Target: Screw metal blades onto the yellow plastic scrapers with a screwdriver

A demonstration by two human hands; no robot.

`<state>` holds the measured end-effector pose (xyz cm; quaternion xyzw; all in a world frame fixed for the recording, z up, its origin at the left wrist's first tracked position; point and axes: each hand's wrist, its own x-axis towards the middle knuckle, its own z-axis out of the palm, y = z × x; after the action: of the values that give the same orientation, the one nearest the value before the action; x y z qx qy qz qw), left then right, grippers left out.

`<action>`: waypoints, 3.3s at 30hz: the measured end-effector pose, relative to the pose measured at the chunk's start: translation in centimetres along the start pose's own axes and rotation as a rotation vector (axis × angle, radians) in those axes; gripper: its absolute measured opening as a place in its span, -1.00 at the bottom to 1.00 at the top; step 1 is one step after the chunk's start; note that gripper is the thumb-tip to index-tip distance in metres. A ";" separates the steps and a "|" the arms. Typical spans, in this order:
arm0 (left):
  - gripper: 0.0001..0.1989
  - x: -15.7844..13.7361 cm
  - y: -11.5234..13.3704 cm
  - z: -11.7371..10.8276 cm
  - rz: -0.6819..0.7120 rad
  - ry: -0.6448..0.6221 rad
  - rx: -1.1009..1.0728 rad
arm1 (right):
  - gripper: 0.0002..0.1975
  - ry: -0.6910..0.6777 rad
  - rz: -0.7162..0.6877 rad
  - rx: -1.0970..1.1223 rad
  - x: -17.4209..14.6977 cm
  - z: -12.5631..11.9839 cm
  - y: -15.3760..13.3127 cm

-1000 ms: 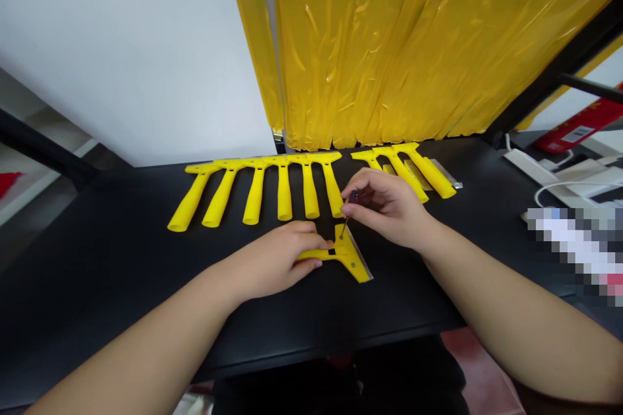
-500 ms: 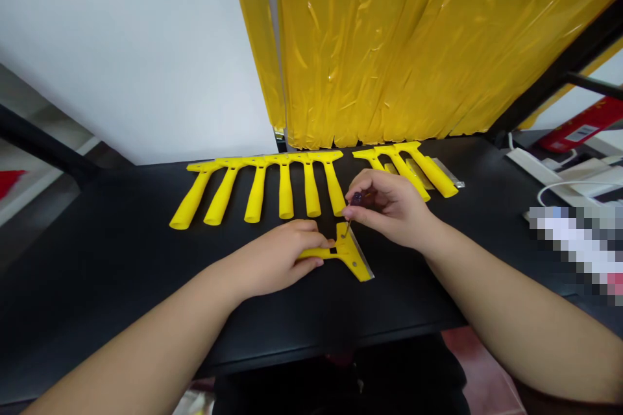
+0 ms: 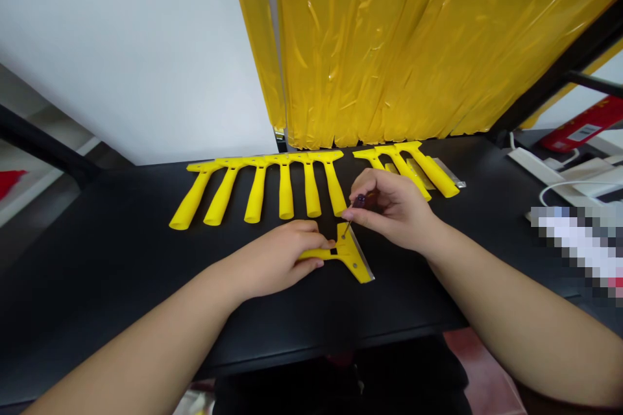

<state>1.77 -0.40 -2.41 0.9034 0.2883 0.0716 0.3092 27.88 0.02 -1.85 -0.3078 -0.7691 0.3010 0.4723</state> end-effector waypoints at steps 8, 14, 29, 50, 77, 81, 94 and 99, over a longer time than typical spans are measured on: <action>-0.69 0.0 0.1 -0.1 0.022 0.020 -0.023 | -0.59 0.019 0.004 -0.030 0.1 0.1 -0.3; -0.69 0.0 0.1 -0.1 0.007 -0.006 -0.013 | -0.57 0.032 -0.036 -0.075 0.0 -0.1 -0.4; -0.68 0.0 0.1 -0.2 0.010 -0.007 -0.006 | -0.59 0.037 -0.029 -0.058 0.0 0.4 -0.4; -0.67 0.1 0.0 -0.3 -0.001 -0.019 0.001 | -0.90 -0.081 0.199 0.705 0.1 1.2 1.2; -0.68 0.1 0.0 -0.2 0.001 -0.021 -0.012 | -0.72 0.206 0.451 1.003 0.7 3.4 0.2; -0.68 0.1 0.0 -0.3 0.000 -0.029 -0.005 | -0.64 0.188 0.463 1.012 0.9 3.3 -0.2; -0.67 0.0 -0.2 -0.2 0.024 -0.008 -0.003 | -0.65 0.160 0.458 0.948 0.7 3.0 -0.4; -0.67 0.0 -0.5 -0.4 0.029 -0.004 -0.005 | -0.69 0.116 0.463 0.933 0.8 2.8 -0.2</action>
<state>1.40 0.09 -2.36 0.9068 0.2744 0.0748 0.3110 24.98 -0.01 -2.32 -0.2427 -0.4376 0.6907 0.5220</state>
